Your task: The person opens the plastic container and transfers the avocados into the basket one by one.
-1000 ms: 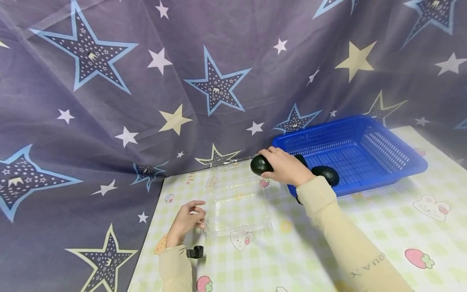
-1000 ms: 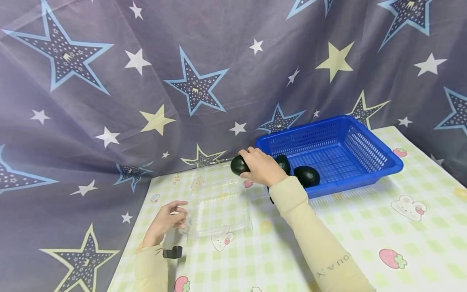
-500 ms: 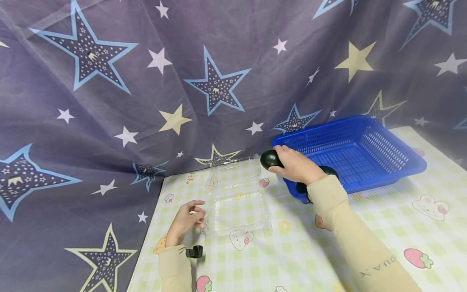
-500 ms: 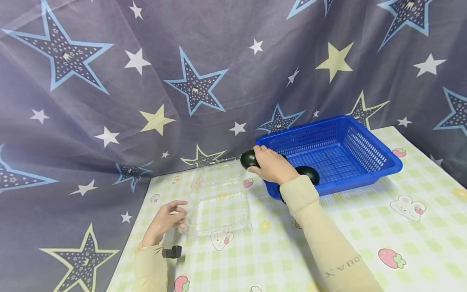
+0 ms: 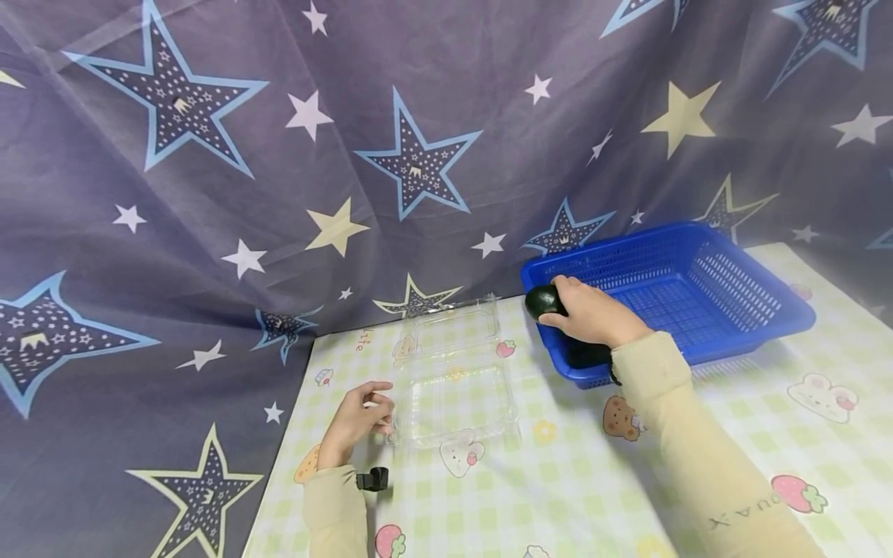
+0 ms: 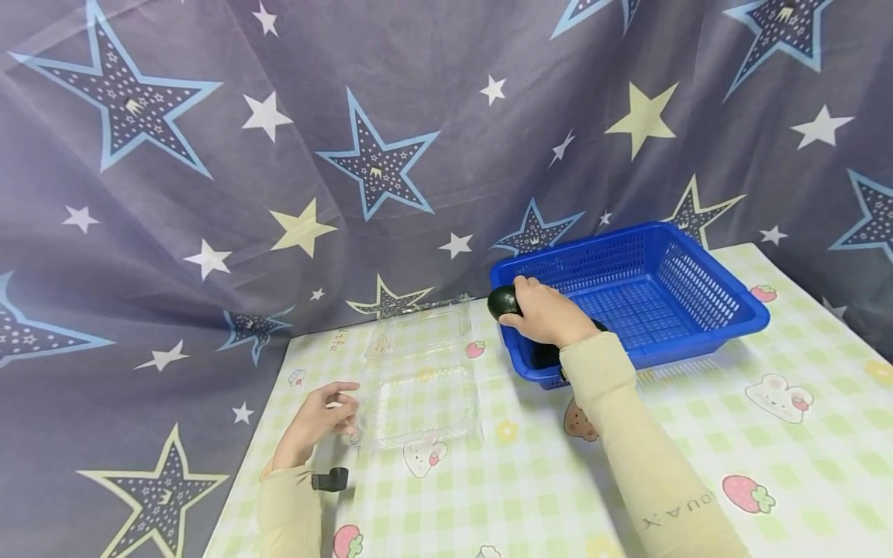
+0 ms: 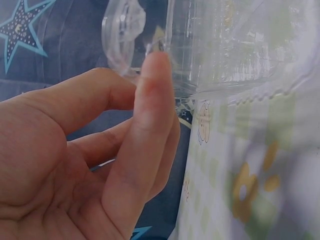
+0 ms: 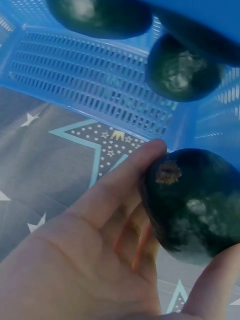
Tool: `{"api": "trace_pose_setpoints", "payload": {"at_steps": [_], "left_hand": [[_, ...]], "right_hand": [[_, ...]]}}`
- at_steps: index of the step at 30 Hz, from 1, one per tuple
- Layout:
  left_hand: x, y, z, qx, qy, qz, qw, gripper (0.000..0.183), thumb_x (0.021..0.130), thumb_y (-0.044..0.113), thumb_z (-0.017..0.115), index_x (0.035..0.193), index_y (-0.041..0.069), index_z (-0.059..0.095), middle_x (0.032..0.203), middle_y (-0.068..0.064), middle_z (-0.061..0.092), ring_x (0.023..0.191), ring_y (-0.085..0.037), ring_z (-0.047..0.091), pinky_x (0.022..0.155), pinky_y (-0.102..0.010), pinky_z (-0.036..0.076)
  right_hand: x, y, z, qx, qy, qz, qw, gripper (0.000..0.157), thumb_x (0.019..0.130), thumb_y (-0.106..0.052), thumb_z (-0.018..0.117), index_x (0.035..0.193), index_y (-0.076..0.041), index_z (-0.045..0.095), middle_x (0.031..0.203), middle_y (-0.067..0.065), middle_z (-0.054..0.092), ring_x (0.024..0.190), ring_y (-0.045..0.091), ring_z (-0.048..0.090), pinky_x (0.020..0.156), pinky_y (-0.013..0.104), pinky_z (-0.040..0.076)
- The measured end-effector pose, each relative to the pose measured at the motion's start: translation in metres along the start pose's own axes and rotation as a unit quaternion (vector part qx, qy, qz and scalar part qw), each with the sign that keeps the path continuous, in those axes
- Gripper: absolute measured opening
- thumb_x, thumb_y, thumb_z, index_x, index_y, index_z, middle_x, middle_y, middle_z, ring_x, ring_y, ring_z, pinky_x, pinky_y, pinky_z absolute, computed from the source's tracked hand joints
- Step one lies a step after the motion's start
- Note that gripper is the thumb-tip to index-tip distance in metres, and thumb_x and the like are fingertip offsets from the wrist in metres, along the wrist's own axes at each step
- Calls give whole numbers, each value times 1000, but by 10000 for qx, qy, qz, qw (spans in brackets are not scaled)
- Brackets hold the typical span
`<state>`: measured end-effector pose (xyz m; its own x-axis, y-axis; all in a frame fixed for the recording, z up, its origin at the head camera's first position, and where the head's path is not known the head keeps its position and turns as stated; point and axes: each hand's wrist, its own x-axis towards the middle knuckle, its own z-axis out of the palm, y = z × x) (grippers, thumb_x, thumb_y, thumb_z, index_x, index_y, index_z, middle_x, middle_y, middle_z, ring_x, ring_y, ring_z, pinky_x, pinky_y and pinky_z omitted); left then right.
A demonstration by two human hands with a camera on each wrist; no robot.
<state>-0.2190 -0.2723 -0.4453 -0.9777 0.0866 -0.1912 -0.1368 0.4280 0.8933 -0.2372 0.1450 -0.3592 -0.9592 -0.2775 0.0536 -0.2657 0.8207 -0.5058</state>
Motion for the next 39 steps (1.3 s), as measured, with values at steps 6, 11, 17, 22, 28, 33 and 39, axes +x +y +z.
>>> {"api": "trace_pose_setpoints", "payload": {"at_steps": [6, 11, 17, 22, 28, 33, 39], "left_hand": [[0, 0, 0, 53, 26, -4, 10000, 46, 91, -2, 59, 137, -5, 52, 99, -16, 59, 67, -19, 64, 60, -32, 63], [-1, 3, 1, 80, 40, -27, 10000, 45, 92, -2, 59, 137, -4, 53, 99, -16, 59, 66, -19, 64, 61, -33, 63], [-6, 9, 0, 70, -25, -23, 10000, 45, 92, -2, 58, 137, -6, 52, 99, -18, 59, 66, -19, 64, 62, -35, 63], [-1, 3, 0, 77, -3, -66, 9999, 45, 94, 0, 59, 138, -6, 50, 100, -19, 58, 67, -20, 64, 64, -38, 63], [-3, 5, 1, 84, 34, -20, 10000, 45, 94, 2, 60, 138, -4, 51, 99, -17, 58, 68, -19, 63, 63, -34, 63], [-3, 3, 2, 67, 69, -7, 10000, 44, 93, 0, 59, 137, -5, 52, 98, -16, 57, 67, -20, 63, 62, -32, 63], [-2, 1, 1, 78, 54, 22, 10000, 45, 92, -1, 59, 137, -6, 52, 97, -16, 57, 66, -19, 63, 61, -32, 63]], "right_hand": [[-5, 8, -6, -67, -30, 95, 9999, 59, 98, -32, 61, 135, 10, 41, 118, 26, 55, 94, 34, 57, 79, 47, 51], [-11, 12, -10, -149, -191, 272, 9993, 65, 99, -33, 59, 142, 11, 37, 131, 32, 51, 107, 39, 56, 85, 52, 50], [-18, 17, -11, -256, -398, 445, 9979, 77, 99, -34, 59, 148, 15, 27, 146, 38, 37, 129, 50, 45, 102, 62, 44], [-25, 28, -10, -365, -410, 388, 9977, 78, 98, -35, 61, 146, 17, 30, 144, 40, 39, 131, 53, 42, 106, 65, 40], [-31, 39, -9, -427, -480, 418, 9971, 74, 96, -36, 63, 140, 17, 37, 134, 38, 50, 121, 52, 51, 98, 63, 47], [-31, 48, -8, -404, -587, 549, 9959, 82, 97, -38, 61, 144, 21, 28, 143, 42, 37, 130, 56, 39, 107, 67, 38], [-32, 56, -8, -426, -555, 557, 9960, 83, 97, -37, 61, 144, 22, 26, 143, 44, 35, 132, 57, 36, 109, 67, 35]]}}
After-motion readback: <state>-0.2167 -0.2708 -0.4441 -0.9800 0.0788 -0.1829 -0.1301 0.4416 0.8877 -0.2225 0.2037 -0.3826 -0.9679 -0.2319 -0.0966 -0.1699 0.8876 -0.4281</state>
